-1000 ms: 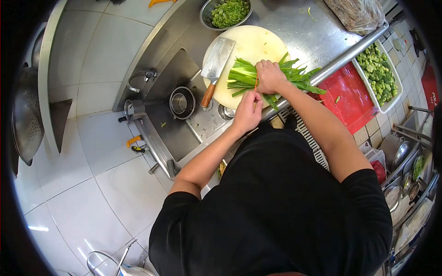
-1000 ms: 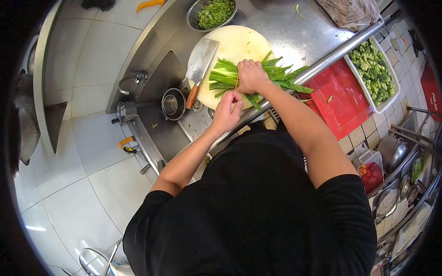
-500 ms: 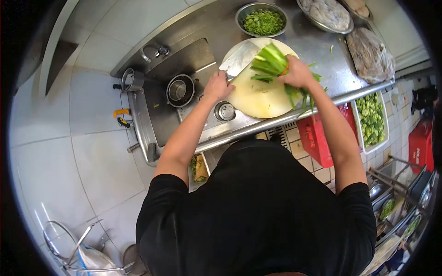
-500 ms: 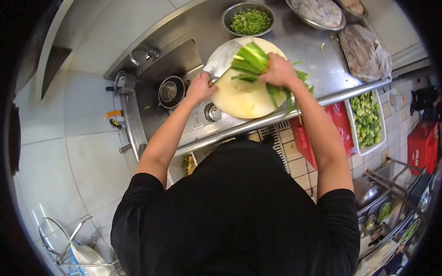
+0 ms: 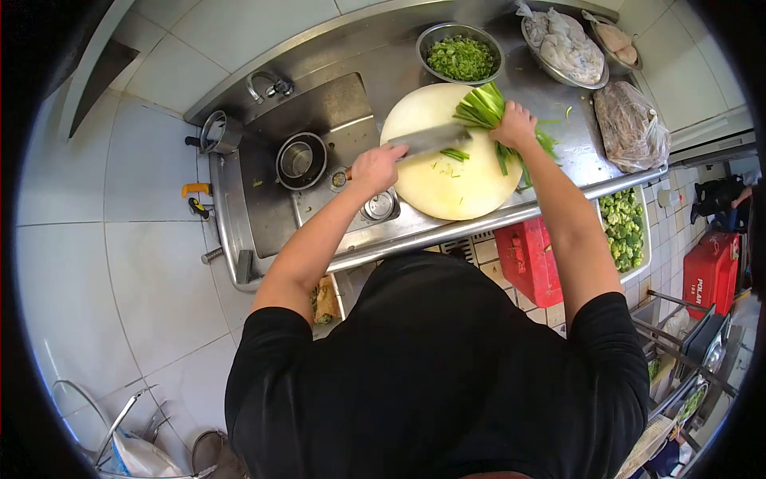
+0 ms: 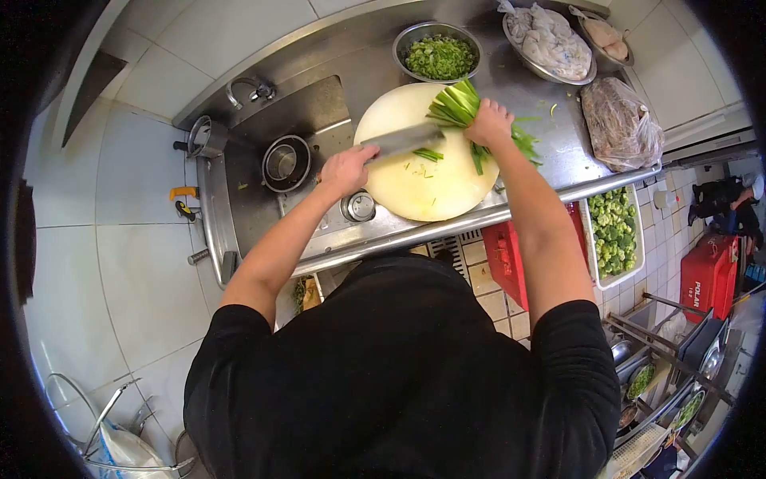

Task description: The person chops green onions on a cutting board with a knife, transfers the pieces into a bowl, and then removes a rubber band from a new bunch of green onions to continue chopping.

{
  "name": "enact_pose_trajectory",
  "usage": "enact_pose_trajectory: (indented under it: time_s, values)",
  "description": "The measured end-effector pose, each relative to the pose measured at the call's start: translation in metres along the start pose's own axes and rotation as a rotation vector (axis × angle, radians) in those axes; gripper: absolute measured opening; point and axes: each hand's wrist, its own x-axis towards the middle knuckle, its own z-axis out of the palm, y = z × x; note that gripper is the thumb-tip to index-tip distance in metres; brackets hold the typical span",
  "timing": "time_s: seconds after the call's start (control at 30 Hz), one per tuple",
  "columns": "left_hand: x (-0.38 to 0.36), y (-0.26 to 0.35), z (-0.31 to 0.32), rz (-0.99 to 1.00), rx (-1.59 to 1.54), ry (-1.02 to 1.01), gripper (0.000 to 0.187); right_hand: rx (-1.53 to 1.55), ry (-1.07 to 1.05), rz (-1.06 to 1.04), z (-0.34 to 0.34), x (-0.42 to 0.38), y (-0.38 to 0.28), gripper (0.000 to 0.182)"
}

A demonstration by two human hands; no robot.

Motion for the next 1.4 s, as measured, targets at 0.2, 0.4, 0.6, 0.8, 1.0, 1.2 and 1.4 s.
enact_pose_trajectory:
  time_s: [0.2,0.4,0.6,0.8,1.0,1.2,1.4]
  values:
    - [-0.027,-0.03,-0.016,0.275,0.064,-0.103,0.044,0.073,0.019,-0.07,0.001,-0.011,0.007,0.093]
    - [-0.046,-0.028,-0.042,0.136,-0.046,-0.017,0.038,0.388,0.254,-0.429,0.002,-0.067,0.008,0.066]
    - [-0.048,-0.017,-0.013,-0.174,0.143,-0.002,0.028,0.229,0.047,-0.351,0.05,-0.137,-0.045,0.057]
    - [-0.061,0.03,0.02,-0.271,0.125,-0.016,0.022,0.351,0.19,-0.278,0.045,-0.147,-0.07,0.047]
    - [-0.084,0.064,0.007,-0.271,-0.002,-0.117,0.019,0.579,-0.098,-0.284,0.067,-0.13,-0.062,0.048]
    - [-0.085,0.041,0.003,-0.363,0.025,0.006,0.021,0.454,0.031,-0.256,0.044,-0.15,-0.059,0.057]
    - [-0.088,0.068,0.012,-0.264,0.068,-0.144,0.023,0.589,0.063,-0.291,0.06,-0.148,-0.067,0.043]
